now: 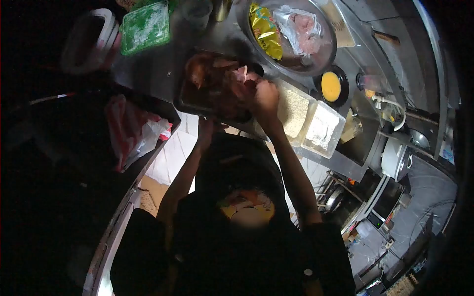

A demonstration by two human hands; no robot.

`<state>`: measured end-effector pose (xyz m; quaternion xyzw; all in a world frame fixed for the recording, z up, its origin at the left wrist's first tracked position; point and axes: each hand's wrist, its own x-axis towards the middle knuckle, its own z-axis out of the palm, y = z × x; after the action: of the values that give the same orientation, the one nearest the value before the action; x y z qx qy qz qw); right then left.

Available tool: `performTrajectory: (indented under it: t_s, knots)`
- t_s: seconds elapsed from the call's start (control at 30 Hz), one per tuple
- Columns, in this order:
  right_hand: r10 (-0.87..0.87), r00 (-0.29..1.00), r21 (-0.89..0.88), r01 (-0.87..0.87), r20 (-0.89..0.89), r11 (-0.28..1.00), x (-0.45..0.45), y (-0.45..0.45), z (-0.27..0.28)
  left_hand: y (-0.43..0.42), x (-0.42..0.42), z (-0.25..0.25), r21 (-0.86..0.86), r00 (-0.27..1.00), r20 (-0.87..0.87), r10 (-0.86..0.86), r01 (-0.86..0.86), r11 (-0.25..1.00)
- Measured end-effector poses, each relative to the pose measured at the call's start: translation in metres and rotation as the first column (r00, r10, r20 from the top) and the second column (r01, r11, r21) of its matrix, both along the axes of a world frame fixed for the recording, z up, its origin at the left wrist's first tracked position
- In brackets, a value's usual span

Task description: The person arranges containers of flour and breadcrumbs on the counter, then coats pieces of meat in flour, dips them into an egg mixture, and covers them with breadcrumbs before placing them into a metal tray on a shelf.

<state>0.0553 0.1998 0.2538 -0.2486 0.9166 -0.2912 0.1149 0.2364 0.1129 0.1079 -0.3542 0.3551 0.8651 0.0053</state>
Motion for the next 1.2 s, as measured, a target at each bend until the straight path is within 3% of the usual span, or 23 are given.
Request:
performTrajectory:
  t_s: [0.07,0.1,0.2,0.27,0.37,0.43,0.53,0.6,0.63,0.7,0.73,0.8,0.83,0.9,0.97,1.03,1.07,1.2]
  knots:
    - [0.006,1.0,-0.014,-0.006,-0.005,1.0,0.002,-0.001,0.011,0.005,-0.009,0.022,-0.069,0.984,0.155,0.084,-0.074,0.995]
    - [0.008,1.0,-0.025,-0.008,-0.011,1.0,0.002,-0.002,0.02,0.007,-0.007,0.012,-0.072,0.986,0.151,0.078,-0.068,0.995]
    - [0.021,0.999,-0.079,-0.023,-0.03,0.997,0.0,0.002,0.038,0.001,-0.001,-0.012,0.222,0.985,-0.037,0.168,-0.156,0.962]
    - [0.014,1.0,-0.132,-0.015,-0.011,0.991,-0.001,0.007,0.047,0.003,0.001,-0.013,0.019,0.993,-0.041,0.115,-0.114,0.993]
    - [0.022,0.999,-0.192,-0.014,0.041,0.981,-0.002,0.021,0.061,0.003,-0.002,-0.004,-0.094,0.998,0.053,0.033,-0.028,0.995]
    - [0.026,0.997,-0.196,-0.012,0.073,0.981,-0.004,0.036,0.074,0.002,-0.002,-0.005,-0.078,0.997,0.07,0.03,-0.024,0.997]
    - [0.007,0.95,-0.314,0.096,0.311,0.944,-0.003,0.07,0.09,0.001,0.002,-0.017,-0.09,0.999,0.04,-0.009,0.013,0.996]
    - [-0.04,0.954,-0.306,0.135,0.297,0.943,0.0,0.095,0.122,0.006,0.001,-0.009,-0.069,0.996,0.013,0.089,-0.088,0.994]
    - [-0.07,0.956,-0.303,0.159,0.285,0.94,0.001,0.11,0.134,0.003,0.008,-0.038,-0.104,1.0,0.001,0.015,-0.015,0.994]
    - [-0.164,0.949,-0.239,0.231,0.269,0.943,0.0,0.15,0.136,0.003,0.016,-0.045,-0.039,0.995,-0.072,0.063,-0.066,0.997]
    - [-0.24,0.929,-0.155,0.291,0.283,0.944,-0.002,0.166,0.143,0.003,0.016,-0.048,-0.059,0.997,-0.031,0.064,-0.066,0.996]
    - [-0.327,0.918,-0.155,0.365,0.224,0.918,-0.002,0.21,0.134,-0.002,0.014,-0.047,-0.074,1.0,0.014,0.0,0.001,0.997]
    - [-0.391,0.902,-0.163,0.42,0.181,0.893,-0.001,0.229,0.131,0.0,0.016,-0.046,-0.091,0.998,-0.063,0.0,-0.006,0.996]
    - [-0.416,0.891,-0.255,0.451,0.179,0.855,-0.007,0.266,0.117,0.006,0.005,-0.016,-0.081,0.999,0.024,0.048,-0.046,0.996]
    - [-0.435,0.89,-0.185,0.454,0.139,0.871,-0.012,0.29,0.118,0.007,0.001,-0.011,-0.08,0.998,0.021,0.055,-0.054,0.995]
    - [-0.482,0.869,0.064,0.477,0.114,0.876,-0.022,0.308,0.111,0.005,-0.001,-0.01,-0.083,0.998,0.019,0.065,-0.063,0.995]
    - [-0.455,0.89,-0.033,0.456,0.042,0.889,-0.027,0.329,0.09,0.004,0.0,-0.011,-0.085,0.998,0.043,0.053,-0.049,0.995]
    - [-0.454,0.889,-0.048,0.456,0.057,0.889,-0.039,0.352,0.07,-0.001,0.006,-0.022,-0.092,1.0,0.025,-0.012,0.014,0.996]
